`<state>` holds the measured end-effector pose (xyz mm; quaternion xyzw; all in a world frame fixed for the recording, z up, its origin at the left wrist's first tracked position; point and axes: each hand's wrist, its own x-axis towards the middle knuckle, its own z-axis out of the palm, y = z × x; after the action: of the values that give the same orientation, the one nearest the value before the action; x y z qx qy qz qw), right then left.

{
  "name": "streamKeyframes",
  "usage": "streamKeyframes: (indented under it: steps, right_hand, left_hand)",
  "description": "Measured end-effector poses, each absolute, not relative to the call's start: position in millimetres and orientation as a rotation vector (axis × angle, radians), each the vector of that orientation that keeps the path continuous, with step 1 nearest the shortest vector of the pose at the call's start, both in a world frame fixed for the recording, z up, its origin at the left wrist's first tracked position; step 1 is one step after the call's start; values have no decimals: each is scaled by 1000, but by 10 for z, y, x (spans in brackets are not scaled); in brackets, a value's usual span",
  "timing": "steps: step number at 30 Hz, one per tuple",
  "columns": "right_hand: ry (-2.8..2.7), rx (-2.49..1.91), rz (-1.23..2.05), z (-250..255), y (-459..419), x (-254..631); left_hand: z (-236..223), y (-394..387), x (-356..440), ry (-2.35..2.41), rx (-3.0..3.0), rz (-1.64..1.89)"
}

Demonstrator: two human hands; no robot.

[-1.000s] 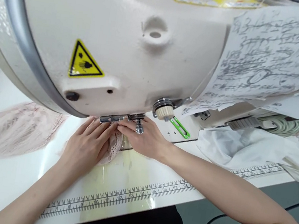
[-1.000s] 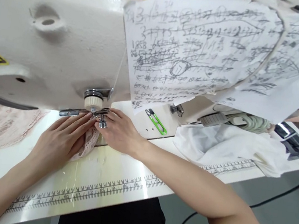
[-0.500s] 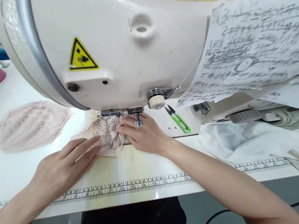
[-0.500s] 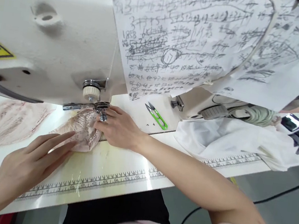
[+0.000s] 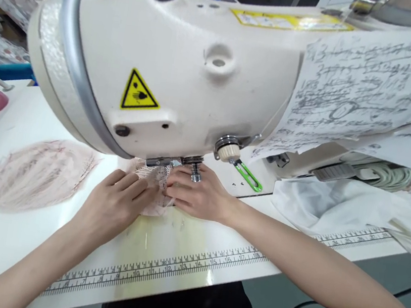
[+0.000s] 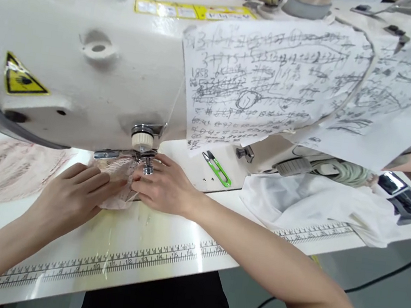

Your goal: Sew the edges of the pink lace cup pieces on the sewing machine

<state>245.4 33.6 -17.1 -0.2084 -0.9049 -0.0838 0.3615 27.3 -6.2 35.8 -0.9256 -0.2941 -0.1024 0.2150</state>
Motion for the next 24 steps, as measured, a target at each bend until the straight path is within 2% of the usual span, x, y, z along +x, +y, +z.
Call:
streamKeyframes:
  steps: [9,14,24]
  right_hand:
    - [-2372,-564,-430,-140,278,2411]
    - [-2377,-566,-433,-129,263,2416]
    - [-2361,-568,-397,-104,249,2388]
  left_hand:
    - [236,-56,254,-800,-2461,-354]
    - [140,-57,248,-910,-2568,-443]
    - [-15,-21,247,-1035,-2769,-349]
